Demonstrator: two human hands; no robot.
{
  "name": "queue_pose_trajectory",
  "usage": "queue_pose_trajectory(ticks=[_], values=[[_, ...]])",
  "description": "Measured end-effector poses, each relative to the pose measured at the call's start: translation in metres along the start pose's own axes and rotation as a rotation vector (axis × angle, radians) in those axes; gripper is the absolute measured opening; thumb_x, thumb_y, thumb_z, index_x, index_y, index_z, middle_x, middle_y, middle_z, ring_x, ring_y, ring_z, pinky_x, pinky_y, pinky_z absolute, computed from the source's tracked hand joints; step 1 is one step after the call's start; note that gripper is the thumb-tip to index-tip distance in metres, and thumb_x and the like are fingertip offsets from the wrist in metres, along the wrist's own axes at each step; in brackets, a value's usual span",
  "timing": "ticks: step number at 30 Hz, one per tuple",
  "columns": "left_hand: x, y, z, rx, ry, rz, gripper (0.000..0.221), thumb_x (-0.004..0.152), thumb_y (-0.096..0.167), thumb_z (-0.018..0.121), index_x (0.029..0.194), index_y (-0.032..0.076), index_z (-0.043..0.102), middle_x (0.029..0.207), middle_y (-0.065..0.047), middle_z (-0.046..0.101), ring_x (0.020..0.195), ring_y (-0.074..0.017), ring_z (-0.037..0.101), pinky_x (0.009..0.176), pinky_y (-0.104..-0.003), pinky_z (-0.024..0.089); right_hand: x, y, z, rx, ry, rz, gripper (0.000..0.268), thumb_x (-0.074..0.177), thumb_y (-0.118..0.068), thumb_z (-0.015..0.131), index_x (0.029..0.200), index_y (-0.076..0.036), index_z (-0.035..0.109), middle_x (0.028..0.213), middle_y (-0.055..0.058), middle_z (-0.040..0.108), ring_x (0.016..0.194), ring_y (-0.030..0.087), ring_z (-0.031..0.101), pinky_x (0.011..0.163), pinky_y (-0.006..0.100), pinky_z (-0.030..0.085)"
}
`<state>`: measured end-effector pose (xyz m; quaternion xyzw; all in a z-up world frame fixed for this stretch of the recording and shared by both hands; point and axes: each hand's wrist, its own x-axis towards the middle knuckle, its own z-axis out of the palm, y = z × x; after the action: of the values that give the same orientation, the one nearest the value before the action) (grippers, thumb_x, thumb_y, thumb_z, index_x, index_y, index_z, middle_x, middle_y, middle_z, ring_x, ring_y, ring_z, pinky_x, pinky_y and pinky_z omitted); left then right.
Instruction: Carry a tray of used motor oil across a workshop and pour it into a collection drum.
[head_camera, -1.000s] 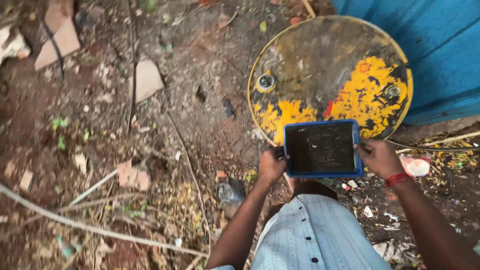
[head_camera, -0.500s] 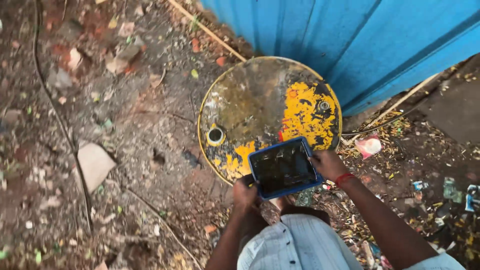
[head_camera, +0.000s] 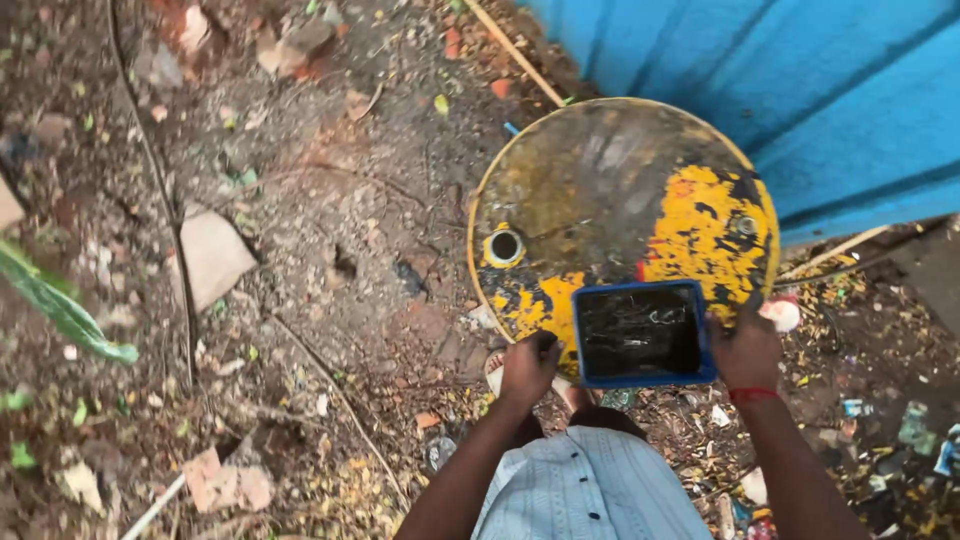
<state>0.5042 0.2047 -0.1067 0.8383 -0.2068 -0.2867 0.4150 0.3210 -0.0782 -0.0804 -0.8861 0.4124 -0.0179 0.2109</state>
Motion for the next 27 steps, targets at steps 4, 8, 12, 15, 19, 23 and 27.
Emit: queue_pose_trajectory(ticks=[4,8,12,15,19,23,27], values=[[-0.036,0.007,-0.067,-0.135,0.071,-0.313,0.029,0.094,0.027,0.069,0.115,0.007,0.073,0.095,-0.015,0.079,0.081,-0.0247,0.079,0.074,-0.038,0.060,-0.002,-0.049,0.007,-0.095,0.274,-0.204,0.045,0.097,-0.026,0.075,0.132,0.001,0.065,0.123,0.026,0.064,0.113,0.043,0.058,0.099,0.051,0.048],[-0.083,-0.122,-0.092,-0.133,0.232,-0.333,0.033,0.095,0.024,0.068,0.120,0.005,0.071,0.102,-0.015,0.079,0.080,-0.0236,0.078,0.072,-0.035,0.060,0.006,-0.139,0.014,0.077,0.205,-0.410,0.031,0.096,-0.019,0.076,0.126,-0.009,0.075,0.129,0.020,0.061,0.124,0.040,0.053,0.110,0.051,0.041],[-0.166,-0.218,-0.122,-0.242,0.368,-0.491,0.036,0.096,0.025,0.066,0.123,0.002,0.069,0.106,-0.016,0.080,0.084,-0.0206,0.080,0.075,-0.033,0.062,0.031,-0.192,0.066,0.073,0.149,-0.569,0.031,0.085,-0.018,0.079,0.115,-0.010,0.077,0.129,0.022,0.061,0.126,0.042,0.050,0.108,0.052,0.038],[-0.238,-0.271,-0.129,-0.365,0.472,-0.708,0.035,0.096,0.026,0.065,0.120,0.001,0.070,0.107,-0.017,0.079,0.082,-0.0200,0.079,0.072,-0.033,0.064,0.054,-0.214,0.105,0.126,0.056,-0.636,0.027,0.087,-0.018,0.078,0.113,-0.012,0.078,0.129,0.019,0.065,0.127,0.038,0.052,0.110,0.050,0.036],[-0.331,-0.306,-0.111,-0.250,0.602,-0.991,0.038,0.095,0.032,0.070,0.117,0.002,0.077,0.101,-0.015,0.082,0.075,-0.0187,0.076,0.067,-0.032,0.059,0.077,-0.236,0.143,0.002,-0.053,-0.597,0.027,0.083,-0.021,0.082,0.107,-0.011,0.079,0.113,0.020,0.068,0.122,0.036,0.053,0.110,0.051,0.035],[-0.395,-0.332,-0.060,-0.332,0.615,-1.137,0.038,0.099,0.032,0.068,0.112,-0.001,0.083,0.090,-0.018,0.084,0.070,-0.0217,0.074,0.063,-0.032,0.057,0.088,-0.251,0.155,0.012,-0.082,-0.522,0.028,0.080,-0.021,0.083,0.107,-0.011,0.081,0.105,0.022,0.068,0.114,0.037,0.055,0.108,0.052,0.036],[-0.409,-0.322,-0.017,-0.476,0.601,-1.170,0.037,0.096,0.029,0.066,0.121,0.002,0.071,0.095,-0.013,0.082,0.072,-0.0190,0.079,0.059,-0.033,0.059,0.097,-0.247,0.166,-0.031,-0.114,-0.552,0.023,0.083,-0.020,0.081,0.105,-0.012,0.081,0.103,0.019,0.069,0.114,0.036,0.057,0.107,0.052,0.037]])
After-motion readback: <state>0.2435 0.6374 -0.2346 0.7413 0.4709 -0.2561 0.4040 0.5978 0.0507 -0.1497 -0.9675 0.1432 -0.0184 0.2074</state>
